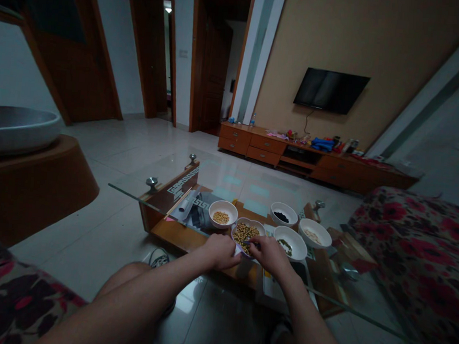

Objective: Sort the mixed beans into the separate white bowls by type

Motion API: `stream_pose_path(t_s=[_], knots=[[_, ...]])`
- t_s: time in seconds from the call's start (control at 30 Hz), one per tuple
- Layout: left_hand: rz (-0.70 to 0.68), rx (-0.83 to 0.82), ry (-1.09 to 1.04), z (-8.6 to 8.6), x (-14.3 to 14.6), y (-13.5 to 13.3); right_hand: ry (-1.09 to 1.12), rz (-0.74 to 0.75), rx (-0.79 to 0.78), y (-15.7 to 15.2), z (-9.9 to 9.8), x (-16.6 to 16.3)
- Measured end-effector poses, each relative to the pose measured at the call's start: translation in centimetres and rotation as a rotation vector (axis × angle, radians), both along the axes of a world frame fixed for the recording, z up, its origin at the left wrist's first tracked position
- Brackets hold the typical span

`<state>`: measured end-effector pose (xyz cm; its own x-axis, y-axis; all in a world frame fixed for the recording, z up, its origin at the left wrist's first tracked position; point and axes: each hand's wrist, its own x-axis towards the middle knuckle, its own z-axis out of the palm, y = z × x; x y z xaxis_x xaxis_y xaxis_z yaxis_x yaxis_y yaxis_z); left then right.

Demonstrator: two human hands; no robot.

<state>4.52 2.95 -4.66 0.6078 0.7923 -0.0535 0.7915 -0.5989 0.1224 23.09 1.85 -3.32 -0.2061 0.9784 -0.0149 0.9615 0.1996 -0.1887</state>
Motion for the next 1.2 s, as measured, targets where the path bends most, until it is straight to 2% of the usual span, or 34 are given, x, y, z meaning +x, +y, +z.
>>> stream_pose_path(t_s=[0.3, 0.57, 0.83, 1.0, 1.2], knots=[[-0.005, 0.011, -0.006, -0.2, 0.0, 0.0, 0.038, 0.012, 0.001, 0.0, 0.1, -0.1], [-0.008, 0.03, -0.034, 0.0, 0.0, 0.0, 0.109, -0.002, 0.114, 0.0, 0.3, -0.4], [0.016, 0.005, -0.043, -0.9, 0.2, 0.1, 0.239, -0.038, 0.288, 1.4, 0.2, -4.1], [0.013, -0.011, -0.077, -0.7, 0.0, 0.3, 0.195, -0.102, 0.27, 2.4, -0.6, -5.7], [0.019, -0.057, -0.031, -0.4, -0.1, 0.3, 0.168, -0.123, 0.259, 2.2, 0.1, -4.3]])
